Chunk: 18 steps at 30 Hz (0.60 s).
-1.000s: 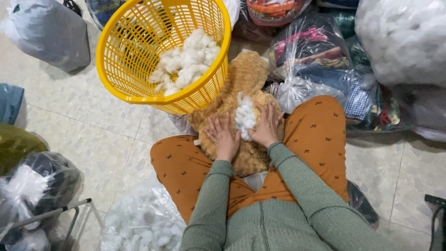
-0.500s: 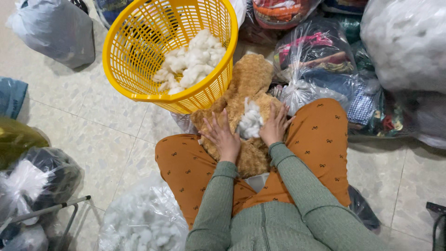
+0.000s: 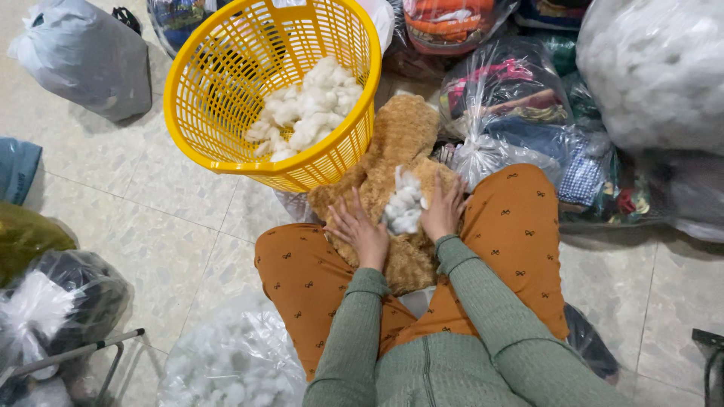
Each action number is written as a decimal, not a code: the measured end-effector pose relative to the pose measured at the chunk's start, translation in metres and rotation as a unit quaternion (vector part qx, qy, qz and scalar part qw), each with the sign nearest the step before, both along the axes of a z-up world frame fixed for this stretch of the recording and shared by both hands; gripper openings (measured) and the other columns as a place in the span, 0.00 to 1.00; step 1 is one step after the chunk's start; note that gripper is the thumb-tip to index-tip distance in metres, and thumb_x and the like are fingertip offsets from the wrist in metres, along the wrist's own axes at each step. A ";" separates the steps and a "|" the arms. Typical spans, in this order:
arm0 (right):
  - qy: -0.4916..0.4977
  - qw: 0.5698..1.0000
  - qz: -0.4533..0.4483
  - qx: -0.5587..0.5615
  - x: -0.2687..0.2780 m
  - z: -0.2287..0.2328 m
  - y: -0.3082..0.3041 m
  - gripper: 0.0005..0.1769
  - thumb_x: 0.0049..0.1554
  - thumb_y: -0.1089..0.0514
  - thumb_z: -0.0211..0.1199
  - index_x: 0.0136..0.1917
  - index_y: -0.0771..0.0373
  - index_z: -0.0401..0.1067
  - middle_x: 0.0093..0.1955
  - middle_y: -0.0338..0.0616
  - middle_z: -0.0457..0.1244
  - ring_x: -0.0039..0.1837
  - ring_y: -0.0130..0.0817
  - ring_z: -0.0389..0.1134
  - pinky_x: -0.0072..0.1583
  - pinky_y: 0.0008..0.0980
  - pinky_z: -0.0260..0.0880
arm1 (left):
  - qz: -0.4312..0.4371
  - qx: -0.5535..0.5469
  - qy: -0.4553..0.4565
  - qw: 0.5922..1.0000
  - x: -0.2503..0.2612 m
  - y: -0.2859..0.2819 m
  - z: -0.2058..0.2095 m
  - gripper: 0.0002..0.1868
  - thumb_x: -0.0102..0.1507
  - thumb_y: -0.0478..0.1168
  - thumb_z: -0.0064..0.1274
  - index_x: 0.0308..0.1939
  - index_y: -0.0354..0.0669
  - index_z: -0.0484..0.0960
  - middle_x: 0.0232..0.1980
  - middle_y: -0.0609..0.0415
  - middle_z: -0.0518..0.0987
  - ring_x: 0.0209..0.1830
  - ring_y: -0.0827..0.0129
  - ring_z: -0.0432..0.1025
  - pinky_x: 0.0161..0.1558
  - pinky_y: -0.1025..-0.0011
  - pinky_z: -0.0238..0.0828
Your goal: The person sits on the floor and stuffs a brown teddy bear with white cotton batting. They repeatedly take cotton from a yellow basket and a nearby plastic bag, push it into the bear's body, and adjust the stuffing by hand.
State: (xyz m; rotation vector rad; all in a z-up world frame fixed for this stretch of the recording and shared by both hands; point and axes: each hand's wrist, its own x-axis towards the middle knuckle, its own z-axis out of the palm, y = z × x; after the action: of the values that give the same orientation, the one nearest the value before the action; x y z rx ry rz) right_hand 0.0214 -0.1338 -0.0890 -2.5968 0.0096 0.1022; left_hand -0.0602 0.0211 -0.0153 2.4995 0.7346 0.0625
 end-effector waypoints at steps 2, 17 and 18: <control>-0.014 1.000 -0.018 -0.017 0.001 -0.009 -0.003 0.63 0.45 0.65 0.70 0.87 0.48 0.44 0.86 0.67 0.28 0.86 0.65 0.23 0.79 0.68 0.18 | -0.007 0.019 -0.033 0.999 -0.002 -0.001 -0.005 0.56 0.59 0.44 0.63 0.81 0.62 0.39 0.84 0.42 0.36 0.83 0.48 0.18 0.71 0.35 0.00; 0.059 0.949 0.274 -0.142 0.002 0.068 0.010 0.35 0.50 0.23 0.63 0.62 0.44 0.77 0.88 0.47 0.24 0.86 0.55 0.16 0.74 0.77 0.12 | -0.002 0.006 -0.006 1.000 0.002 -0.005 -0.002 0.56 0.56 0.32 0.59 0.81 0.58 0.43 0.83 0.42 0.43 0.84 0.50 0.23 0.72 0.35 0.01; 0.043 0.940 0.292 -0.174 -0.002 0.067 0.010 0.37 0.49 0.23 0.63 0.62 0.45 0.77 0.88 0.49 0.24 0.86 0.54 0.17 0.73 0.77 0.12 | 0.004 -0.007 -0.007 1.000 0.003 -0.004 -0.001 0.56 0.55 0.31 0.59 0.81 0.58 0.43 0.83 0.43 0.43 0.84 0.50 0.23 0.72 0.35 0.01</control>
State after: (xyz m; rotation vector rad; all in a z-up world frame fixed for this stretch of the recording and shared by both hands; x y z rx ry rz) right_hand 0.0190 -0.1236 -0.0222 -2.8553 -0.7783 0.4643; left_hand -0.0576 0.0171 -0.0163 2.4811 0.7374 0.0767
